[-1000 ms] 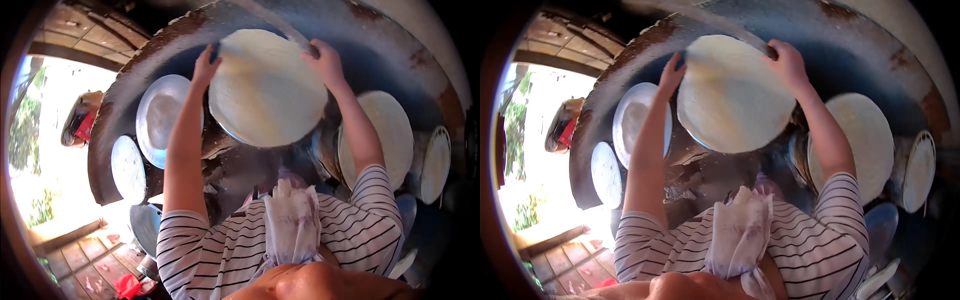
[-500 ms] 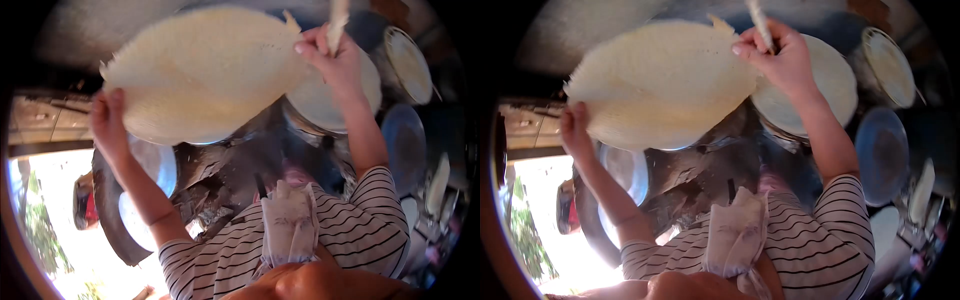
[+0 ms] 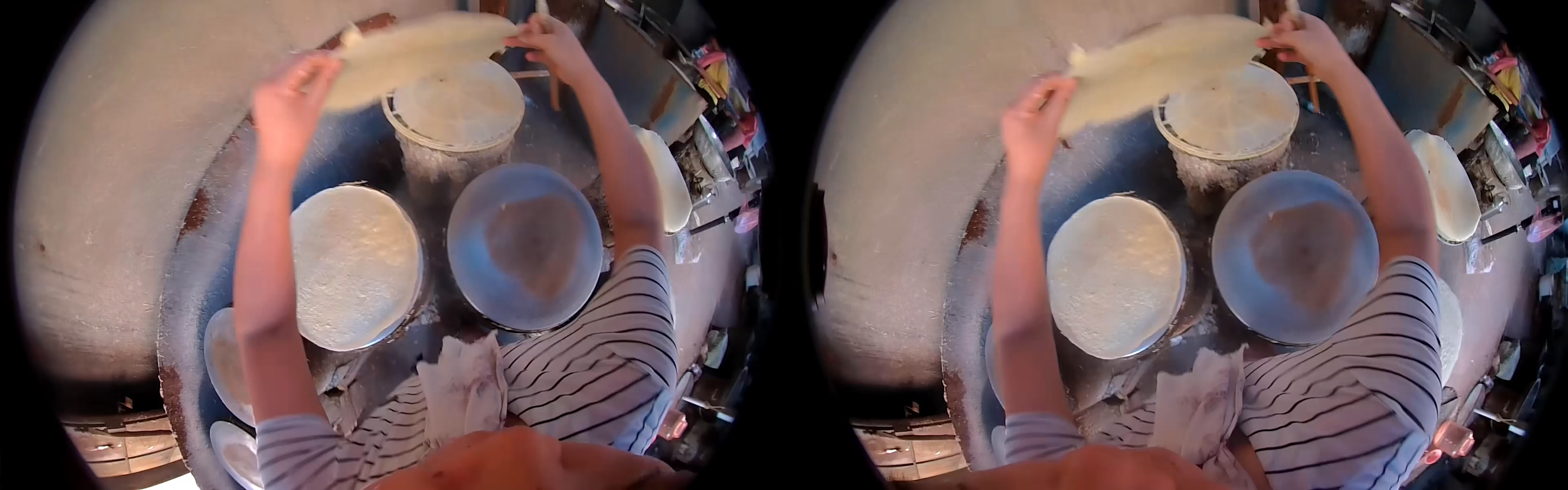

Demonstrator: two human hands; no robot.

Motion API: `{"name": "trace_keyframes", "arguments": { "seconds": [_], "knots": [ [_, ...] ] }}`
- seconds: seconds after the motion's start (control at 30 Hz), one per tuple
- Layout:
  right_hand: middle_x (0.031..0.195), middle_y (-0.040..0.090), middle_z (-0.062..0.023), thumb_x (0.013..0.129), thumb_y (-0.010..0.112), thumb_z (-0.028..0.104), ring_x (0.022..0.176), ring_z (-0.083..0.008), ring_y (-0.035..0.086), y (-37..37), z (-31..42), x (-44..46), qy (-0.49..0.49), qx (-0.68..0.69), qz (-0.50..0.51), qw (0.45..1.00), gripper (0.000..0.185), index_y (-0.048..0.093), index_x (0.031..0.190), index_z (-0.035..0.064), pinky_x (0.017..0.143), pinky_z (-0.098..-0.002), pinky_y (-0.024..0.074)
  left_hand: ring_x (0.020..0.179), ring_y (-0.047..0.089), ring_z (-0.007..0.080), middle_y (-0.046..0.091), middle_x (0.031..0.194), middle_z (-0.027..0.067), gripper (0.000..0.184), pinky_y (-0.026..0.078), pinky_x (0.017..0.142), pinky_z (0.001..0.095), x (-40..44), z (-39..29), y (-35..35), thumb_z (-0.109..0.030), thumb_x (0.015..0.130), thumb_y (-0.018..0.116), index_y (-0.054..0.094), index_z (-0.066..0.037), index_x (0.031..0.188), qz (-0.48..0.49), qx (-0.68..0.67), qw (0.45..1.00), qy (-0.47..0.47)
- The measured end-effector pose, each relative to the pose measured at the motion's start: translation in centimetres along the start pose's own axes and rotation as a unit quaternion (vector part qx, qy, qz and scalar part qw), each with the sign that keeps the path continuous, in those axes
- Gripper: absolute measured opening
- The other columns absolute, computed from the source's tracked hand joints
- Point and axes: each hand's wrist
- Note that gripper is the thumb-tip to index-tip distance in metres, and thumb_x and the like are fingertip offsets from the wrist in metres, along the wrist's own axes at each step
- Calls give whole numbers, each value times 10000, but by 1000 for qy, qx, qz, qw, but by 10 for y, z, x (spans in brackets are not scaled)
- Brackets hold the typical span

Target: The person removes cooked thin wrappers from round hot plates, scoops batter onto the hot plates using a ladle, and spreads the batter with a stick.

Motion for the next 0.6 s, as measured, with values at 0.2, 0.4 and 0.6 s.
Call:
{"name": "trace_keyframes", "arguments": {
  "seconds": [0.2,0.4,0.6],
  "knots": [
    [793,669,-55,779,690,63,784,-141,630,-26,-174,-10,178,-15,-130,975,57,654,737,74,675,-295,500,727,537,263,539,741,46,130,454,630,395,-73,128,195,-62,678,642,663,-156,765,77,227,961,138],
    [773,681,-62,754,722,99,747,-162,629,-16,-309,0,213,-86,-140,963,77,702,805,46,701,-302,478,760,547,241,524,758,32,68,468,666,361,-143,201,275,-117,687,667,654,-125,753,160,231,953,108],
    [842,676,-111,847,591,186,791,-194,641,-15,-233,-31,193,-297,-90,931,185,657,952,49,737,-314,473,923,545,280,573,970,82,382,461,806,397,-129,164,169,-173,723,709,646,-168,1100,173,259,950,-1]
  ]
}}
Point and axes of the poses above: each hand's wrist, its own x-axis towards the middle knuckle, its own y-axis out of the palm, z = x × y
